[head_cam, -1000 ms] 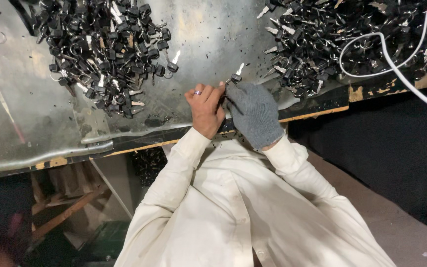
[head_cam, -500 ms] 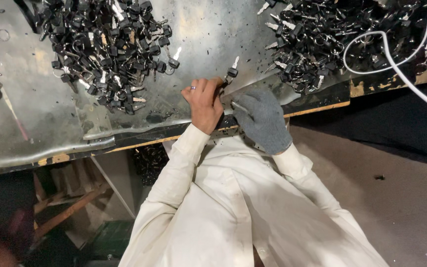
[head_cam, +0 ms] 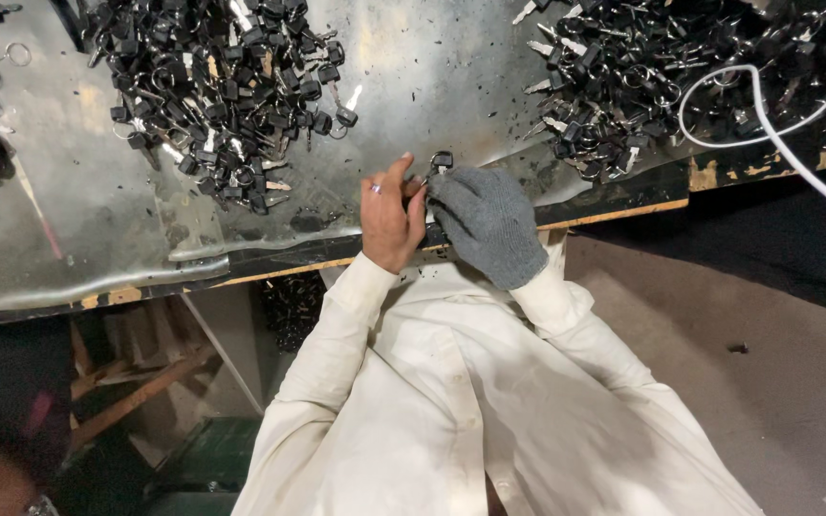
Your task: The person repeatedly picks up small black key blanks and metal key rings from a metal table, inserts the key into the ring, and places the assembled key back on the table. The process is continuous and repetitive throughout the clip.
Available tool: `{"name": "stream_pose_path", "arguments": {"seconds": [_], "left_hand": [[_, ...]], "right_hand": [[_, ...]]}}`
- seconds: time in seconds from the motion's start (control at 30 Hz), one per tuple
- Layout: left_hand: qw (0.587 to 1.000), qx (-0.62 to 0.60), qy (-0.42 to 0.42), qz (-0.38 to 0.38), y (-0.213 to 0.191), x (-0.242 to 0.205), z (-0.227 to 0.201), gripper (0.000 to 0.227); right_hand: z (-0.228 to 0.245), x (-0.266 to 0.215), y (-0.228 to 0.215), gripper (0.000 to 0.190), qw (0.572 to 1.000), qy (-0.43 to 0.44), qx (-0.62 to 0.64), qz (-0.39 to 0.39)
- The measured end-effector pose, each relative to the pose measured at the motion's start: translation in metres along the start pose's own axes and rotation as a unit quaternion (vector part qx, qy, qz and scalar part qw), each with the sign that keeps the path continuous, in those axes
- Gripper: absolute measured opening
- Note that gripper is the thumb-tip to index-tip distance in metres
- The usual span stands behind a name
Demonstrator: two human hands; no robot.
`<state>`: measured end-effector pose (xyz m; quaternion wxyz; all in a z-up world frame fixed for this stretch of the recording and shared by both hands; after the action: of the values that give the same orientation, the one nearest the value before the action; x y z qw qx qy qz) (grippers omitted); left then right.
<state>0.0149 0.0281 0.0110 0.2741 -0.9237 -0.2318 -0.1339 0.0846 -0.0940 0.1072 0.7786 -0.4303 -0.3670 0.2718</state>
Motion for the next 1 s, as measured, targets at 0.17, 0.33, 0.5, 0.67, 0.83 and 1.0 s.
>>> {"name": "stream_pose_path", "arguments": {"seconds": [0.17, 0.33, 0.5, 0.67, 0.83, 1.0], "left_hand": [[1.0, 0.005, 0.029, -0.004, 0.0, -0.005, 0.002, 0.054], [0.999, -0.022, 0.023, -0.012, -0.005, 0.003, -0.005, 0.056], [0.999, 0.004, 0.028, 0.043, -0.014, 0.013, -0.028, 0.049], [0.978, -0.189, 0.053, 0.071, -0.013, 0.008, -0.059, 0.046], [0.877, -0.459, -0.124, 0.068, 0.009, -0.001, -0.045, 0.04], [0.932, -0.333, -0.116, 0.089, 0.002, -0.006, -0.048, 0.02]], "right_hand": [[-0.011, 0.004, 0.006, 0.03, 0.998, 0.057, 0.033, 0.022], [-0.03, -0.001, 0.024, 0.03, 0.962, 0.127, 0.149, 0.192], [-0.056, -0.019, 0.013, 0.048, 0.834, 0.25, 0.484, 0.086], [-0.056, -0.026, 0.008, 0.065, 0.941, 0.165, 0.275, 0.109], [-0.064, -0.023, 0.001, 0.061, 0.915, 0.2, 0.35, -0.006], [-0.068, -0.031, 0.025, 0.065, 0.809, 0.324, 0.491, 0.014]]}}
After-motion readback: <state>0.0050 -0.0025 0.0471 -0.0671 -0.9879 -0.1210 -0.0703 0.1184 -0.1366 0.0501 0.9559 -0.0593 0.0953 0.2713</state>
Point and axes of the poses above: each hand's wrist, its own x-axis towards the middle knuckle, its own y-axis out of the palm, z = x × y, the point moved 7 cm from there along x, towards the middle knuckle, and after that the axes turned 13 degrees about -x, right-handed, at the moved point
